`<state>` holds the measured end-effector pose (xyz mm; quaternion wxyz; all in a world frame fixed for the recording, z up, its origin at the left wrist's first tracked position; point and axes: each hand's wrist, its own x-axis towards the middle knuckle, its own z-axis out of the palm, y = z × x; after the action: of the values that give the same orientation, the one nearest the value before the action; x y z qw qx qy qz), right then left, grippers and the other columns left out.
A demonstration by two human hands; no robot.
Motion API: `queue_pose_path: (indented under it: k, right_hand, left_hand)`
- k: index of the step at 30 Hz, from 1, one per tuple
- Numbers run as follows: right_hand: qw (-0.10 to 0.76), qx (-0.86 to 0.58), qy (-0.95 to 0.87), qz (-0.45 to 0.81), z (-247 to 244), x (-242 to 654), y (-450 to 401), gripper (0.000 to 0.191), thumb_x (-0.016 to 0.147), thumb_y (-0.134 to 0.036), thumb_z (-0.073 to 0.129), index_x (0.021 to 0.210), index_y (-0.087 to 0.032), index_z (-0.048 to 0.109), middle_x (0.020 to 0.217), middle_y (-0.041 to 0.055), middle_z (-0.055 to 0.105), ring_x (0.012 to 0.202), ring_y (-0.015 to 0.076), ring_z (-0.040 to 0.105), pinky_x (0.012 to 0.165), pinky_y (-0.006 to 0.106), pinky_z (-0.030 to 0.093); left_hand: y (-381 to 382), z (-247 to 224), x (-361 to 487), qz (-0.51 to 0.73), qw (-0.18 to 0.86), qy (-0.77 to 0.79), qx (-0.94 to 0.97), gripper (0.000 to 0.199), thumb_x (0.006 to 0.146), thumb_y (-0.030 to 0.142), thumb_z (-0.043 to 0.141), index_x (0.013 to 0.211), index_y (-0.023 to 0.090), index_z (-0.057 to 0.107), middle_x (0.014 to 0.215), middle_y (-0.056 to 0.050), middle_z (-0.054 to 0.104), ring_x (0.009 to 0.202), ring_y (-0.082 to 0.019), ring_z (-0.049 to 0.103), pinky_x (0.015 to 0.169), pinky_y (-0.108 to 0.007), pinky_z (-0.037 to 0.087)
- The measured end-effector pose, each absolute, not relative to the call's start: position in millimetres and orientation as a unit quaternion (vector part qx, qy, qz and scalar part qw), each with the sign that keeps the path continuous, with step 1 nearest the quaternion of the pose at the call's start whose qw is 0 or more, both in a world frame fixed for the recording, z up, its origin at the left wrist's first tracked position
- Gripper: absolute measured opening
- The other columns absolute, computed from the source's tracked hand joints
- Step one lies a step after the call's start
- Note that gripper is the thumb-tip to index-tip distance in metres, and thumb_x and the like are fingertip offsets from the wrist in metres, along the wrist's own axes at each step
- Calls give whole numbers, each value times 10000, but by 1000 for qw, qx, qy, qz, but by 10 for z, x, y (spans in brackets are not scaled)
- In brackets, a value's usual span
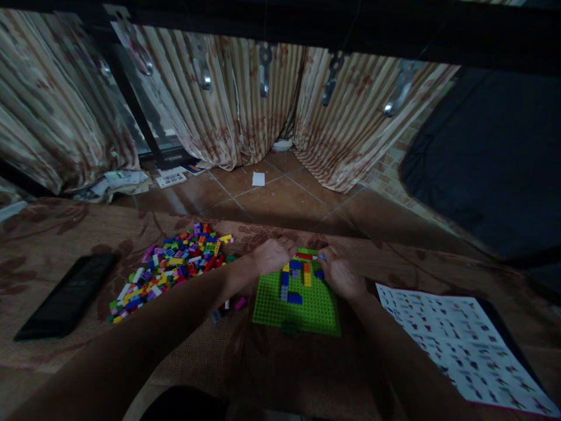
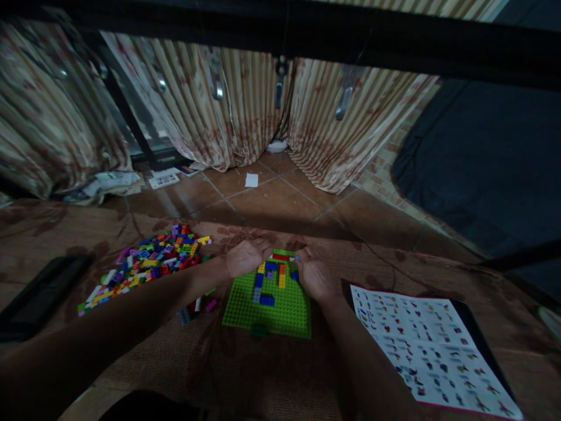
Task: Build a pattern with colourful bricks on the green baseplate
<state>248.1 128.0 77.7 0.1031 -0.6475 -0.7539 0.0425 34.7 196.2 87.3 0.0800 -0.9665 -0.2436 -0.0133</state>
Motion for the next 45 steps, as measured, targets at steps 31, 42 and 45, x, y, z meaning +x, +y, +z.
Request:
queue_pose_path:
  k: [31, 42, 45]
  right_hand:
    - [94, -539, -831, 104, 770, 2336, 1477, 180, 965, -228, 392, 920, -183, 561, 1000, 80, 590, 925, 201, 550, 834, 318, 427]
    - [135, -524, -836, 90, 735, 2367, 1454, 213, 964, -273, 348, 901, -194, 536, 947, 89, 576, 893, 219, 545, 820, 332, 437]
    - [182, -536, -816, 115, 727, 2375, 1424, 196, 955, -293, 360, 895, -199, 521, 930, 88, 589, 879, 219, 563, 812, 330, 439]
  left_hand:
    - [1938, 733, 307, -64, 31, -251, -965, 186, 892, 63, 429, 992, 117, 578, 1047, -128, 630, 1017, -205, 584, 890, -338, 472]
    - [1922, 734, 259, -63, 24, -249, -966, 171, 875, 83, 450, 992, 109, 572, 1083, -133, 612, 1030, -207, 577, 918, -325, 460]
    - [1928, 708, 257, -59, 19, -250, -966, 182, 885, 92, 438, 1008, 115, 571, 1082, -125, 615, 1017, -207, 577, 904, -328, 468]
